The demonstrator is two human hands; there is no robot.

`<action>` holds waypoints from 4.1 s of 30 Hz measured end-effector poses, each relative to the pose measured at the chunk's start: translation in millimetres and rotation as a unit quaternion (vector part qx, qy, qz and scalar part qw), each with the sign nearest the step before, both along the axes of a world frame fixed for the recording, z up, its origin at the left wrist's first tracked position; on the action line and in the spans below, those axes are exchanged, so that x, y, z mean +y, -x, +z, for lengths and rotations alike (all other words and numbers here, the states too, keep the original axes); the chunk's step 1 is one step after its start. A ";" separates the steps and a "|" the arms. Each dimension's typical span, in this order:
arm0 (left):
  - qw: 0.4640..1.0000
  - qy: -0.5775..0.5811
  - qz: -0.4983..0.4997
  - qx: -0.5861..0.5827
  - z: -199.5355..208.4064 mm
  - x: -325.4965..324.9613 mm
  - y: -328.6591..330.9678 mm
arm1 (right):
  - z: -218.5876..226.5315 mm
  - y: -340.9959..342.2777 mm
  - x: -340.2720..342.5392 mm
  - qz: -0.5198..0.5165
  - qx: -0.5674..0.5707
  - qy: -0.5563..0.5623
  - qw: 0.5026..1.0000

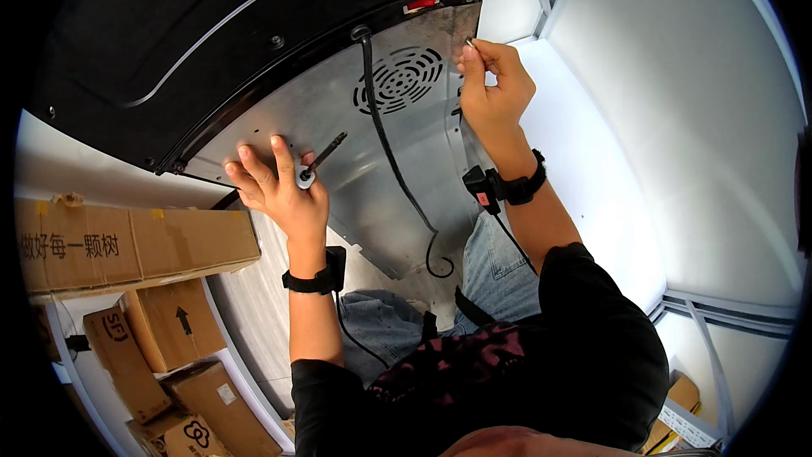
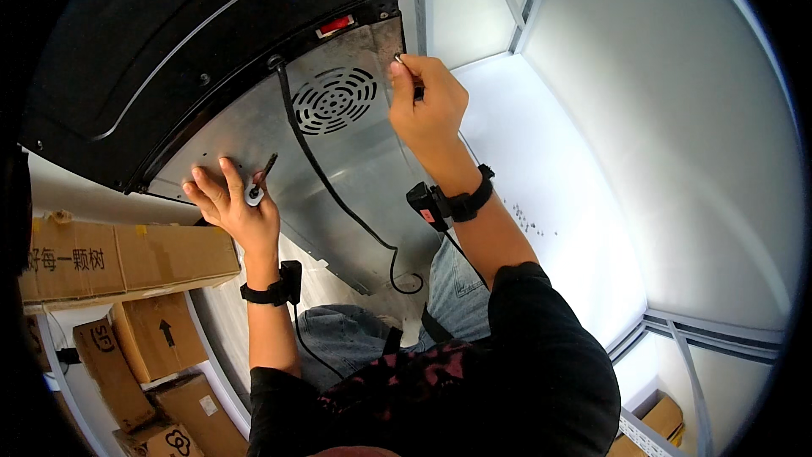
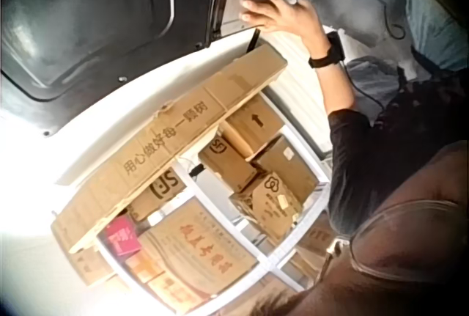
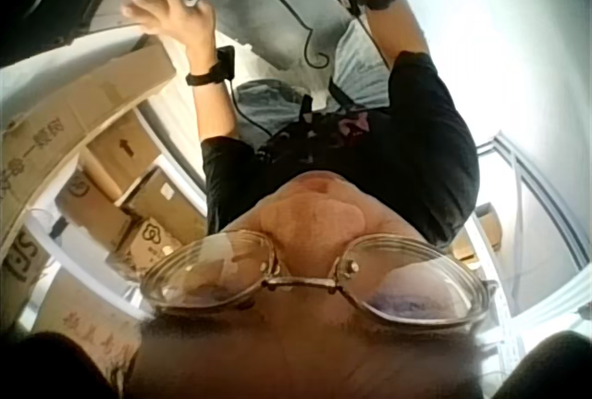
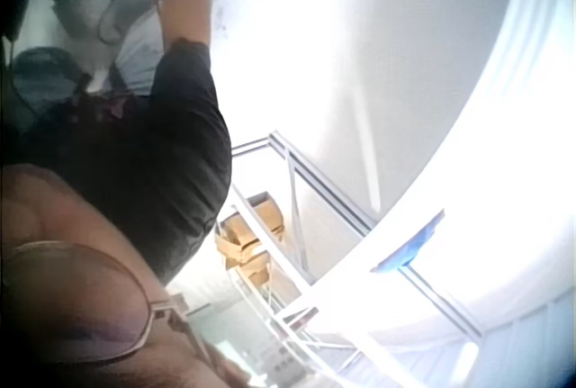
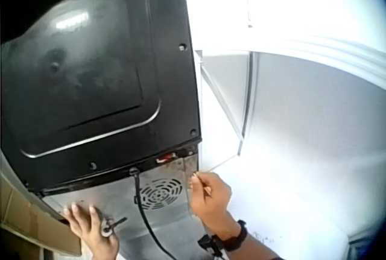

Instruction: The person uses a screwdriver to fasten screws into the back panel of a large appliance. They repeatedly pick up screws and tighten them into place along the edges of the metal casing.

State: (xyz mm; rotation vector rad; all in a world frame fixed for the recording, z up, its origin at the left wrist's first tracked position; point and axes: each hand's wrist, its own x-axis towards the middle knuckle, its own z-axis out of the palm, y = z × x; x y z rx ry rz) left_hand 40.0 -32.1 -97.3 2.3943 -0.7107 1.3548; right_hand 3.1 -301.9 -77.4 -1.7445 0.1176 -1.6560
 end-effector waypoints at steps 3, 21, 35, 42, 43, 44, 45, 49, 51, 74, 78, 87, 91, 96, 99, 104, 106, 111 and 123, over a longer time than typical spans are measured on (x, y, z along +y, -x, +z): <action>1.000 -0.019 0.013 -0.005 -1.2 1.1 -0.8 | -1.9 0.0 0.2 0.018 -0.005 -0.018 1.000; 1.000 -0.002 0.002 0.003 0.3 -0.1 0.7 | 22.6 13.2 -4.4 -0.046 0.110 0.080 0.990; 1.000 -0.007 0.001 -0.003 -0.1 1.5 -0.2 | 23.6 7.8 -10.2 -0.106 0.164 0.161 0.968; 1.000 -0.008 0.013 0.001 -2.6 0.3 -0.2 | 21.3 8.5 -12.8 -0.093 0.154 0.159 0.971; 1.000 -0.008 0.012 0.001 -2.5 0.2 -0.3 | 20.1 8.2 -13.7 -0.080 0.156 0.153 0.973; 1.000 -0.006 0.011 0.002 -1.9 -0.4 -0.6 | 18.7 7.7 -15.2 -0.067 0.158 0.148 0.974; 1.000 -0.005 0.009 0.002 -1.4 -0.4 -0.6 | 17.6 7.8 -16.3 -0.054 0.161 0.142 0.975; 1.000 -0.014 0.015 0.012 -1.5 2.0 0.4 | 12.0 9.1 -17.8 -0.017 0.155 0.115 0.981; 1.000 -0.015 0.016 0.011 -0.9 1.3 0.4 | 10.0 6.5 -22.2 -0.021 0.133 0.128 0.983; 1.000 -0.006 0.012 0.007 -1.7 -0.3 -0.2 | 11.3 23.1 4.7 0.282 -0.032 -0.225 0.932; 1.000 -0.002 0.006 0.007 -1.5 0.1 1.1 | 14.5 12.6 -0.9 0.286 -0.007 -0.246 0.926; 1.000 -0.001 -0.005 -0.007 0.8 -2.8 0.9 | -4.0 1.4 7.3 0.249 -0.073 -0.202 0.944; 1.000 -0.002 -0.006 -0.013 0.8 -2.4 1.1 | -5.1 -0.3 7.9 0.235 -0.076 -0.197 0.949; 1.000 -0.002 -0.003 0.003 1.0 -1.8 2.1 | 0.8 -0.5 7.9 0.231 -0.075 -0.209 0.947; 1.000 -0.003 -0.001 -0.003 -0.1 -0.7 0.8 | 7.1 2.7 8.0 0.230 -0.046 -0.222 0.946; 1.000 0.001 -0.003 0.002 1.0 -0.7 1.6 | 15.8 8.1 6.6 0.223 0.012 -0.250 0.942; 1.000 0.000 -0.002 0.003 1.0 -0.2 1.7 | 16.7 8.4 6.6 0.209 0.029 -0.246 0.946; 1.000 0.002 -0.006 0.002 1.3 -1.1 2.0 | 11.9 4.3 7.9 0.145 0.025 -0.199 0.969; 1.000 0.008 -0.002 0.012 2.7 -2.6 4.2 | 9.0 0.3 8.2 0.053 0.050 -0.116 0.991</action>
